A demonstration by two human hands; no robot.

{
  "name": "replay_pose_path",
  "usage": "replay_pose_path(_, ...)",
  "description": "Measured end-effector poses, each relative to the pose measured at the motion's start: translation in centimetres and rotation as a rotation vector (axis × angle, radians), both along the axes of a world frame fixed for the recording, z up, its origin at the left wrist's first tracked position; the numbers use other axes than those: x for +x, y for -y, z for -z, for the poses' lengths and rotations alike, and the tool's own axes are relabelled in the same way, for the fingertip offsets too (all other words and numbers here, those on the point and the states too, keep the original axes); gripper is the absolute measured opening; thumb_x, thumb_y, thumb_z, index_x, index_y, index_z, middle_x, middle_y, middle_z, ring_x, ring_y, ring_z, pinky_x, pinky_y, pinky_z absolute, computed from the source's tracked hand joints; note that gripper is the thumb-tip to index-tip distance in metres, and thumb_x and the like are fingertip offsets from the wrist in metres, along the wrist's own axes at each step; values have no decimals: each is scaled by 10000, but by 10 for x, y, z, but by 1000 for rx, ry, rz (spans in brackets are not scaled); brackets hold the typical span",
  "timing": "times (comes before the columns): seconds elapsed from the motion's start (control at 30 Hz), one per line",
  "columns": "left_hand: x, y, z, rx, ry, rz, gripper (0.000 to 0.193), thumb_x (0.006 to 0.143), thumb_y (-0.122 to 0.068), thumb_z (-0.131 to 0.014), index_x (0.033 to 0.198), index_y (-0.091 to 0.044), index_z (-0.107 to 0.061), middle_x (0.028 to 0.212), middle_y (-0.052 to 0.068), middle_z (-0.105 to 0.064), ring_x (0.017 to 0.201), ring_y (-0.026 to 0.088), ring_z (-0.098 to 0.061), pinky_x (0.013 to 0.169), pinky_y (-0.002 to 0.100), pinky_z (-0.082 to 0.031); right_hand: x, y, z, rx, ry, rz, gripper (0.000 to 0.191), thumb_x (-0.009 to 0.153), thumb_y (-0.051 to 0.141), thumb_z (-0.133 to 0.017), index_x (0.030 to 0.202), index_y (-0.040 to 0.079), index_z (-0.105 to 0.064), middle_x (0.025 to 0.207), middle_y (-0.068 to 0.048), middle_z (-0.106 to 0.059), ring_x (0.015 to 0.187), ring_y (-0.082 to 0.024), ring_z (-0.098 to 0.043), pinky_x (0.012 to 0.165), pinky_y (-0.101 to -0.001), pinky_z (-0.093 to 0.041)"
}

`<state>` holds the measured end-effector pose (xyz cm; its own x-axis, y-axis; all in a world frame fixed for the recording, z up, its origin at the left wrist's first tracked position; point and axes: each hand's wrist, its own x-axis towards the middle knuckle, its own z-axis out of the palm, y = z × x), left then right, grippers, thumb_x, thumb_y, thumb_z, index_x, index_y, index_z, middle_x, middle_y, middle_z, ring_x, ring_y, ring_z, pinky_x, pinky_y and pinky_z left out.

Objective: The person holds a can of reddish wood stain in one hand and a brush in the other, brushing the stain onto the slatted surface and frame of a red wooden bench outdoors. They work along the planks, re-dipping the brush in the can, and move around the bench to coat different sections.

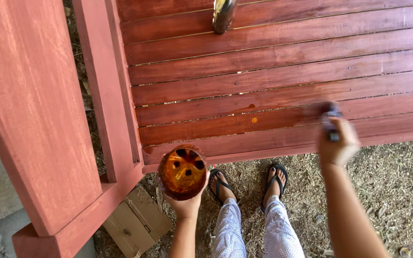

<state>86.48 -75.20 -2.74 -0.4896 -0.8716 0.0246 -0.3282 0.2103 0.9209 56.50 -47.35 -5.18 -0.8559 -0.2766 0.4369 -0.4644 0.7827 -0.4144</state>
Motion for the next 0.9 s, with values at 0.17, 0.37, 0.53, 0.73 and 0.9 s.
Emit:
replay_pose_path(0.17, 7, 10, 0, 69, 62, -124, 926, 604, -208, -996, 1351, 30, -501, 1358, 134, -587, 1188, 226, -619, 1031, 381, -555, 80, 147, 0, -75, 221, -241, 348, 808, 54, -764, 1135, 150, -693, 1098, -112, -721, 1010, -311, -720, 877, -406, -607)
replay_pose_path(0.37, 0, 14, 0, 67, 40, -155, 922, 636, -202, -983, 1370, 53, -487, 1381, 151, -578, 1213, 225, -606, 1065, 391, -525, 118, 229, -3, -416, 715, -352, 255, 837, 83, -806, 1075, 126, -726, 955, -123, -743, 829, -225, -697, 734, -341, -577)
replay_pose_path(0.53, -3, 9, 11, 105, 27, -127, 970, 613, -217, -971, 1380, 36, -434, 1411, 141, -510, 1237, 227, -562, 1027, 393, -555, 45, 140, 4, -502, 524, 16, 170, 884, 17, -778, 1028, 40, -690, 903, -62, -696, 839, -113, -617, 748, -298, -543)
replay_pose_path(0.73, 6, 13, 17, 323, -91, -226, 979, 585, -234, -983, 1374, -8, -449, 1399, 119, -525, 1239, 254, -583, 1013, 462, -573, 0, 58, 8, -239, 158, 171, 122, 994, 39, -807, 1050, 72, -703, 990, -85, -744, 911, -178, -702, 843, -346, -592)
replay_pose_path(0.9, 30, 16, 14, -21, 296, -221, 1043, 579, -270, -1008, 1417, 1, -449, 1447, 148, -525, 1286, 269, -580, 1087, 436, -521, 72, 176, 9, -46, 87, -143, 366, 780, 40, -748, 1126, 145, -692, 1080, -101, -728, 937, -294, -713, 798, -408, -614)
